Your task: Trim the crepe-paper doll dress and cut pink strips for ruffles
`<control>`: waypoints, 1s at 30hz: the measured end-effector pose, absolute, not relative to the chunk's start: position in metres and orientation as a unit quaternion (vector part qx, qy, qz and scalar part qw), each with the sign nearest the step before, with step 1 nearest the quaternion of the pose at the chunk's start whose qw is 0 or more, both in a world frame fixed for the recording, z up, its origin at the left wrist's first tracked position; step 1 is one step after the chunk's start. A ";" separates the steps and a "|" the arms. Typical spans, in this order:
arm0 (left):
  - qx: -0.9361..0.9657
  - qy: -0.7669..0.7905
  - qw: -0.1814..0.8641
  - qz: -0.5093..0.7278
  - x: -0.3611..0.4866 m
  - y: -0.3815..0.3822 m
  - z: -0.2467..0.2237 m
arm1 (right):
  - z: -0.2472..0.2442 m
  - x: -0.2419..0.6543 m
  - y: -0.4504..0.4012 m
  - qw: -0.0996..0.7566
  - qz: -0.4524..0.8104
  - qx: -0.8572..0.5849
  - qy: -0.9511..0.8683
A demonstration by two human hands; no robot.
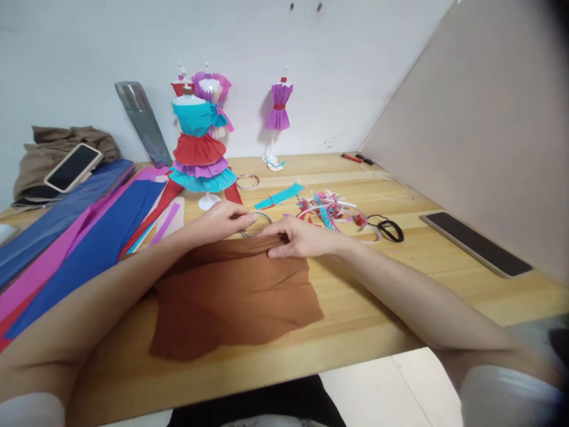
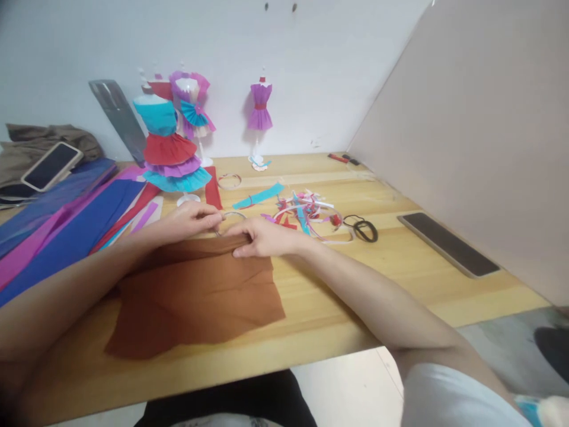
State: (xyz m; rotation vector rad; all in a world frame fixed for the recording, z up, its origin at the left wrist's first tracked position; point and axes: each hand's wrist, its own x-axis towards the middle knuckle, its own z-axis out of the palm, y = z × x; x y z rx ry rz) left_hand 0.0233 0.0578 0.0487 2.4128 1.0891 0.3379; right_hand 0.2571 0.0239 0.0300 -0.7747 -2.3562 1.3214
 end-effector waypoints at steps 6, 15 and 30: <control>0.886 0.396 0.243 -0.007 0.014 0.056 0.071 | 0.022 0.270 0.043 0.209 0.498 -0.326 -0.776; 0.859 0.441 0.261 -0.021 0.008 0.065 0.063 | 0.024 0.286 0.053 0.154 0.381 -0.318 -0.854; 0.886 0.415 0.167 -0.125 -0.008 0.052 0.104 | 0.036 0.279 0.041 0.188 0.194 -0.366 -0.890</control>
